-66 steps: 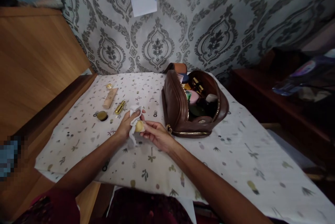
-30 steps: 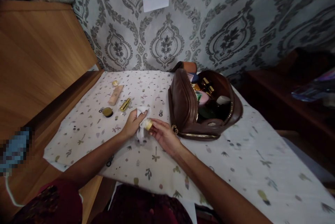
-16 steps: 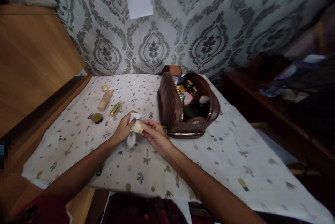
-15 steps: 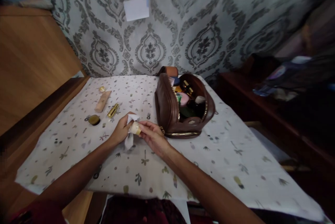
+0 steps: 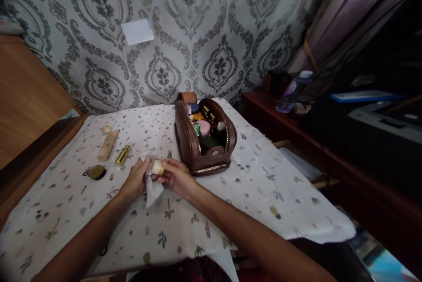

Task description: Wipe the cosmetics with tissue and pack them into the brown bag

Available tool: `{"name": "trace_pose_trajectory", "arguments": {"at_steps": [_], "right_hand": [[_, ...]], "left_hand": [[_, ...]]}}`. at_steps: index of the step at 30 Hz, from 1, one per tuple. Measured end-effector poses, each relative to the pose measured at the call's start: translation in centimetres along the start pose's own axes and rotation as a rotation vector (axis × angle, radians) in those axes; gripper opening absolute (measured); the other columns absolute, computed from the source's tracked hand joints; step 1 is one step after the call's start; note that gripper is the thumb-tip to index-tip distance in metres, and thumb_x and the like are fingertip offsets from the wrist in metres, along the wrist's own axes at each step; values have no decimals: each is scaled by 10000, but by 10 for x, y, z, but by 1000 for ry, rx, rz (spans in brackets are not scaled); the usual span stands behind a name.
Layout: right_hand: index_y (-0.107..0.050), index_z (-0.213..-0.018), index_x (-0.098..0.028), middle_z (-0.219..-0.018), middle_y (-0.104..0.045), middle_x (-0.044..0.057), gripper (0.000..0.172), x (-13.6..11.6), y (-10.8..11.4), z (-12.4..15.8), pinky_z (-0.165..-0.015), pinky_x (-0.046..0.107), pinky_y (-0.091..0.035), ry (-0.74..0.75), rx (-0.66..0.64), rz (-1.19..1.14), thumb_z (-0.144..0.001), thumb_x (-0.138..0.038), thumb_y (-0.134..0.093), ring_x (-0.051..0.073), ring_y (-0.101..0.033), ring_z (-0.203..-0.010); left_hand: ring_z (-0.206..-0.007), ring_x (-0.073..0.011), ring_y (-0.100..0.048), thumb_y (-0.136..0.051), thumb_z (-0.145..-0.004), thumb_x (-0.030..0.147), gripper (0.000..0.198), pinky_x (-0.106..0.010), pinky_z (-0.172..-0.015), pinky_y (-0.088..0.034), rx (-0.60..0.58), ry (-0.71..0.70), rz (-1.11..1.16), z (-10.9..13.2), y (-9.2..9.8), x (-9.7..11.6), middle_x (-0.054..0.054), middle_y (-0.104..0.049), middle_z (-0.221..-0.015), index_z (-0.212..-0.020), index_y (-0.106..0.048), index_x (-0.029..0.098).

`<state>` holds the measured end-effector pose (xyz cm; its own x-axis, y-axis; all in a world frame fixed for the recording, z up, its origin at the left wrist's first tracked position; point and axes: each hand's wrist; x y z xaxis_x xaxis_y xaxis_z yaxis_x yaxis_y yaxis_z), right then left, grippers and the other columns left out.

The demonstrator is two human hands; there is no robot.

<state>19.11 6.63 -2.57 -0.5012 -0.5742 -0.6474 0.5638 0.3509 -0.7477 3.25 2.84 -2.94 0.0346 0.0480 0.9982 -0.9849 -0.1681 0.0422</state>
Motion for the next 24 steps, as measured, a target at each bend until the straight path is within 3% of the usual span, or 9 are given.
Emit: {"name": "trace_pose_trajectory", "arguments": {"at_steps": [4, 6, 9, 11, 13, 16, 19, 24], "right_hand": [[-708, -917, -135, -837, -757, 49, 345, -1, 1, -1, -678, 202, -549, 22, -1, -16, -656, -284, -879, 133, -722, -725], [-717, -938, -134, -856, -758, 50, 352, -2, 0, -1, -704, 207, -553, 23, -14, -8, -667, -296, -873, 136, -726, -747], [-713, -906, -142, -849, -752, 36, 355, -2, -1, -1, -672, 191, -540, 26, -3, -4, -647, -310, -888, 129, -723, -737], [-700, -909, -152, -852, -748, 32, 366, -2, -1, -1, -632, 181, -521, 41, 14, -2, -642, -311, -893, 122, -716, -726], [-683, -940, -167, -871, -748, 34, 376, -1, -1, -2, -617, 187, -507, 55, 31, 8, -656, -307, -887, 124, -712, -742], [-658, -919, -187, -893, -744, 32, 374, 0, 0, -3, -628, 207, -502, 63, 57, 35, -654, -319, -887, 133, -707, -766], [-636, -869, -196, -883, -725, 20, 385, 3, 1, -3, -631, 221, -493, 90, 79, 85, -627, -347, -893, 134, -692, -750], [-646, -873, -218, -795, -650, -34, 365, 9, 4, -6, -625, 226, -478, 240, 126, 328, -604, -304, -877, 109, -602, -674]], "left_hand": [[-1075, -221, -587, -786, -708, 356, 946, -324, -902, -483, -240, -18, -64, 8, 1, 13, -47, -595, -1199, -1476, -236, 308], [-1054, -216, -591, -781, -678, 257, 1016, -331, -909, -483, -336, -68, -156, 9, 3, 18, -50, -588, -1208, -1507, -195, 295], [-1039, -209, -589, -692, -741, 225, 777, -321, -927, -466, -377, -154, -256, 5, 10, 21, -60, -609, -1194, -1445, -362, 243], [-1010, -211, -591, -662, -776, 256, 504, -305, -907, -465, -345, -192, -305, -1, 17, 21, -56, -648, -1099, -1264, -551, 194], [-869, -197, -604, -628, -820, 323, 294, -284, -797, -484, -290, -180, -316, -6, 24, 21, -41, -664, -925, -1067, -630, 164], [-672, -158, -553, -573, -873, 419, 277, -259, -652, -462, -96, -181, -295, -9, 29, 24, -10, -619, -760, -960, -615, 160], [-698, -161, -547, -524, -912, 457, 309, -259, -677, -458, 52, -259, -314, -3, 25, 30, -19, -614, -785, -950, -609, 162], [-854, -194, -575, -534, -923, 398, 228, -280, -815, -447, -153, -376, -533, 9, 11, 39, -42, -625, -902, -965, -611, 188]]}}
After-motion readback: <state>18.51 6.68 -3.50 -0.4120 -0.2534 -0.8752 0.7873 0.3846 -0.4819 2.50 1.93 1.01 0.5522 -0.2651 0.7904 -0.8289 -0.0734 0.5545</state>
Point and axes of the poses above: each hand's wrist, its own z-axis away from the middle knuckle, its own y-axis out of the back of the hand, x = y × z
